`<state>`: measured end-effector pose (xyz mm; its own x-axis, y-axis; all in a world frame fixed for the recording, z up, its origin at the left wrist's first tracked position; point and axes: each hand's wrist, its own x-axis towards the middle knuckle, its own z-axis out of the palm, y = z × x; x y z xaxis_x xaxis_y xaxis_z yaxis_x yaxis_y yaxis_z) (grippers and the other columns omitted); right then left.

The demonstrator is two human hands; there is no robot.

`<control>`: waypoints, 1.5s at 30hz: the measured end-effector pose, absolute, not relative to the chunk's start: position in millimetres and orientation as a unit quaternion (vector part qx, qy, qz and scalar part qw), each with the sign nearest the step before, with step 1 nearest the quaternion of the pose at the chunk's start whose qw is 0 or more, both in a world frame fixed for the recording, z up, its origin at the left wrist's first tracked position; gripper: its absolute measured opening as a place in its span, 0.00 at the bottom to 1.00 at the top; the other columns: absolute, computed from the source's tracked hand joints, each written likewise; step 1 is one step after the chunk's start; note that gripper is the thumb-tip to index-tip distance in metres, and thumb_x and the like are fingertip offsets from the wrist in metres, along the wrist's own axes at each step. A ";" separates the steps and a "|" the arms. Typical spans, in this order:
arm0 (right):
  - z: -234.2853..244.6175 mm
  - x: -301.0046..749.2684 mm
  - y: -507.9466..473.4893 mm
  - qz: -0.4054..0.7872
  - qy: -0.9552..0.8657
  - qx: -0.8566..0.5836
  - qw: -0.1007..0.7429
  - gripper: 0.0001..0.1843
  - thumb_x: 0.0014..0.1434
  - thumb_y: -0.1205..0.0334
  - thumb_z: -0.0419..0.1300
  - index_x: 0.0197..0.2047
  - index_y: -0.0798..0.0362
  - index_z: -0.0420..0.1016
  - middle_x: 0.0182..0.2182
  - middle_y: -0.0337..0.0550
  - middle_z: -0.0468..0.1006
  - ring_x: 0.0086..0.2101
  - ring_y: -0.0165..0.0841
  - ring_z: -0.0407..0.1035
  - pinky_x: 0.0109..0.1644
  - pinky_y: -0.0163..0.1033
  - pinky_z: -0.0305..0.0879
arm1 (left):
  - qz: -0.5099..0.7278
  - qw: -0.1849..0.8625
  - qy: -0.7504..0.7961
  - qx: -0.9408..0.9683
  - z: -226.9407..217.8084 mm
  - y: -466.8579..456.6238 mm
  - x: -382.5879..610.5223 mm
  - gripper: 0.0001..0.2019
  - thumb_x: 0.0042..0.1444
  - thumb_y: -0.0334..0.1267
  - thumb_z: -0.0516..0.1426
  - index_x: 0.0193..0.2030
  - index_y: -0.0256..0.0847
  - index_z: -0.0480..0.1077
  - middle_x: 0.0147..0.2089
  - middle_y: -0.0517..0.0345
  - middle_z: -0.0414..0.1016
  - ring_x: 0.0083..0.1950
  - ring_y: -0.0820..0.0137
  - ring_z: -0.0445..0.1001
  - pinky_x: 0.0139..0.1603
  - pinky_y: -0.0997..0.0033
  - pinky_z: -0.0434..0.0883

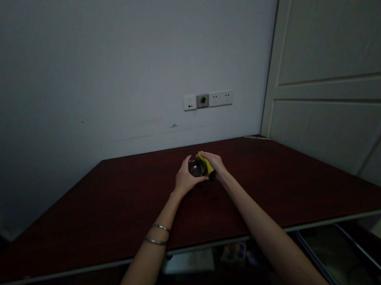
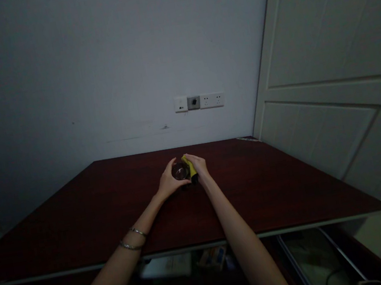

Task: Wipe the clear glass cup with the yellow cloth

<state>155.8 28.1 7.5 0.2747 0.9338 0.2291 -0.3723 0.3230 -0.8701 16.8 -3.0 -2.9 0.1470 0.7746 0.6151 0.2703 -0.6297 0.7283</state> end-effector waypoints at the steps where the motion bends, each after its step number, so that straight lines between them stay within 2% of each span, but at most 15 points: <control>1: 7.0 158.5 29.7 0.467 -0.388 -0.366 0.705 0.16 0.39 0.61 0.65 0.33 0.59 0.77 0.32 0.47 0.79 0.33 0.37 0.74 0.39 0.41 0.71 | 0.526 0.219 0.357 0.741 -4.1 -2.4 17.4 0.48 0.22 0.40 0.69 0.57 0.45 0.58 0.53 0.49 0.65 0.54 0.56 0.63 0.56 0.58 0.57; 4: 6.1 164.1 32.2 0.490 -0.387 -0.390 0.677 0.13 0.40 0.61 0.64 0.31 0.59 0.77 0.29 0.46 0.79 0.28 0.35 0.73 0.35 0.39 0.70 | 0.495 0.187 0.339 0.778 -6.6 -0.9 19.3 0.50 0.24 0.43 0.68 0.59 0.42 0.54 0.54 0.46 0.64 0.55 0.56 0.63 0.56 0.57 0.57; 8: 6.1 165.5 31.9 0.520 -0.410 -0.398 0.635 0.14 0.46 0.56 0.60 0.28 0.60 0.76 0.25 0.48 0.79 0.24 0.35 0.72 0.30 0.38 0.70 | 0.499 0.168 0.329 0.784 -7.6 -0.7 20.2 0.50 0.28 0.47 0.67 0.61 0.42 0.51 0.53 0.45 0.65 0.54 0.57 0.62 0.56 0.57 0.58; 12: 7.4 164.1 29.5 0.561 -0.456 -0.326 0.610 0.18 0.53 0.55 0.52 0.32 0.60 0.75 0.29 0.50 0.79 0.29 0.37 0.74 0.36 0.40 0.70 | 0.502 0.147 0.341 0.781 -8.8 -0.6 19.9 0.47 0.36 0.49 0.64 0.62 0.41 0.48 0.54 0.45 0.62 0.56 0.58 0.59 0.56 0.57 0.57; 15: 8.8 161.7 27.8 0.619 -0.428 -0.289 0.592 0.18 0.56 0.57 0.47 0.35 0.59 0.75 0.30 0.48 0.79 0.32 0.36 0.74 0.41 0.40 0.69 | 0.493 0.133 0.357 0.782 -11.3 1.8 20.7 0.46 0.39 0.51 0.62 0.63 0.39 0.44 0.56 0.43 0.60 0.57 0.57 0.57 0.57 0.56 0.56; 22: 6.0 150.0 29.0 0.646 -0.343 -0.303 0.611 0.16 0.58 0.59 0.47 0.32 0.55 0.74 0.25 0.43 0.78 0.31 0.34 0.73 0.41 0.38 0.67 | 0.483 0.129 0.396 0.771 -19.9 8.6 22.7 0.45 0.43 0.52 0.59 0.62 0.34 0.44 0.57 0.38 0.56 0.59 0.56 0.56 0.56 0.54 0.57; 30: -10.5 134.7 35.4 0.563 -0.320 -0.310 0.696 0.13 0.52 0.55 0.53 0.31 0.55 0.73 0.25 0.40 0.77 0.27 0.30 0.70 0.35 0.35 0.66 | 0.546 0.183 0.429 0.696 -20.0 12.6 26.0 0.41 0.43 0.49 0.59 0.60 0.33 0.49 0.57 0.38 0.57 0.59 0.56 0.56 0.57 0.56 0.55; 34: -16.2 132.5 41.1 0.502 -0.327 -0.336 0.727 0.14 0.48 0.54 0.55 0.32 0.55 0.73 0.26 0.38 0.77 0.28 0.29 0.70 0.34 0.33 0.65 | 0.552 0.255 0.422 0.672 -19.9 14.6 25.6 0.43 0.42 0.47 0.61 0.62 0.32 0.47 0.58 0.38 0.59 0.60 0.56 0.57 0.59 0.56 0.54; 39: -14.4 145.9 45.6 0.502 -0.294 -0.385 0.717 0.11 0.47 0.58 0.54 0.27 0.55 0.73 0.21 0.36 0.75 0.22 0.27 0.67 0.27 0.31 0.62 | 0.511 0.366 0.367 0.686 -23.4 15.1 22.0 0.43 0.45 0.47 0.59 0.64 0.31 0.43 0.60 0.41 0.58 0.61 0.58 0.56 0.61 0.58 0.51; 42: -13.3 155.1 47.3 0.516 -0.289 -0.394 0.703 0.09 0.46 0.60 0.54 0.24 0.55 0.72 0.18 0.35 0.74 0.20 0.27 0.66 0.26 0.32 0.61 | 0.493 0.384 0.350 0.698 -25.4 16.0 21.2 0.43 0.44 0.45 0.59 0.64 0.33 0.44 0.61 0.42 0.57 0.61 0.58 0.56 0.61 0.57 0.51; 45: -12.5 159.8 47.8 0.540 -0.293 -0.393 0.684 0.08 0.47 0.62 0.54 0.24 0.55 0.73 0.19 0.35 0.75 0.21 0.28 0.67 0.27 0.32 0.63 | 0.498 0.396 0.334 0.696 -26.7 18.1 23.4 0.45 0.41 0.43 0.62 0.64 0.34 0.44 0.59 0.40 0.59 0.59 0.57 0.60 0.59 0.55 0.56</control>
<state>159.8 47.8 -12.5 0.2437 0.9695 -0.0239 -0.5080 0.1067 -0.8547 23.4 18.1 -26.7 0.2813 0.8590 0.4279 0.0712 -0.4633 0.8833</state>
